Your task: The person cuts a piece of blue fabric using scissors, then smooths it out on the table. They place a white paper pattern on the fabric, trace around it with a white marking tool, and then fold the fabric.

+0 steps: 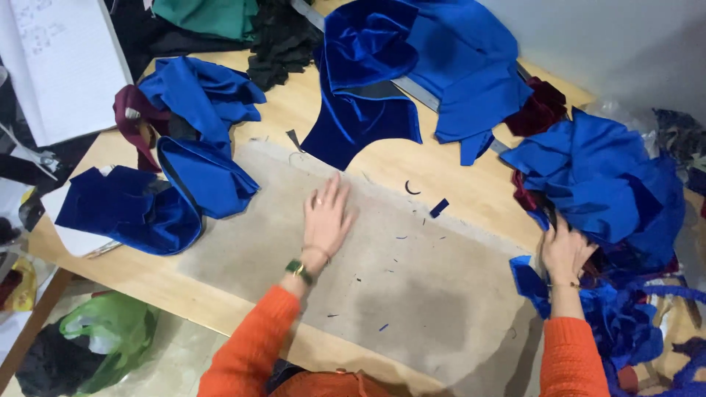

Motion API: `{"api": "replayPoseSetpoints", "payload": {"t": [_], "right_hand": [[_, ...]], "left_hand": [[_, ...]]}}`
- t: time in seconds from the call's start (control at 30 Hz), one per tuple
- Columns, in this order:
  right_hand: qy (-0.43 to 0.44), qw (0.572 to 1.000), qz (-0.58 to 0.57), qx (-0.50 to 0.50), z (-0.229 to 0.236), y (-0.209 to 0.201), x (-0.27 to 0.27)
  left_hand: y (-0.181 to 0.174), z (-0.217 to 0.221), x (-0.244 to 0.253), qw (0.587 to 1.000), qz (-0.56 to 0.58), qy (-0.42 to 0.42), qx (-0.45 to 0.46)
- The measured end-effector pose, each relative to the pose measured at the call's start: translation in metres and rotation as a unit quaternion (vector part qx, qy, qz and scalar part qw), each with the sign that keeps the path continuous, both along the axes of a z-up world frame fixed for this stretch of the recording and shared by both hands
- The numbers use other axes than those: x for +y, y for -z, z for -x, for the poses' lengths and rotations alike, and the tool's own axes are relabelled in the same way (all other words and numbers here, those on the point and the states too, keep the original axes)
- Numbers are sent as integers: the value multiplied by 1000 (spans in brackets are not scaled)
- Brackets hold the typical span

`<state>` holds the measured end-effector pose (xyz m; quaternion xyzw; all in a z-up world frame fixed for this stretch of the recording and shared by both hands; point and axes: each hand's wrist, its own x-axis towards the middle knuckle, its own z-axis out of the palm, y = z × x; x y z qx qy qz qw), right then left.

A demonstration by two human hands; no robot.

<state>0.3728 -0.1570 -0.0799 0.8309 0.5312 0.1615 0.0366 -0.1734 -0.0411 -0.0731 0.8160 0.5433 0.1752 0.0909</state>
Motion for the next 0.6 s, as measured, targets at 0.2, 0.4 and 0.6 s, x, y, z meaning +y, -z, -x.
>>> {"api": "replayPoseSetpoints", "payload": {"t": [0.2, 0.4, 0.6], "right_hand": [[-30, 991, -103, -77, 65, -10, -22], [-11, 859, -115, 499, 210, -16, -33], [156, 266, -130, 942, 310, -96, -15]], "left_hand": [[47, 2, 140, 973, -222, -58, 29], [24, -31, 153, 979, -63, 47, -186], [-116, -67, -99, 898, -50, 437, 6]]}}
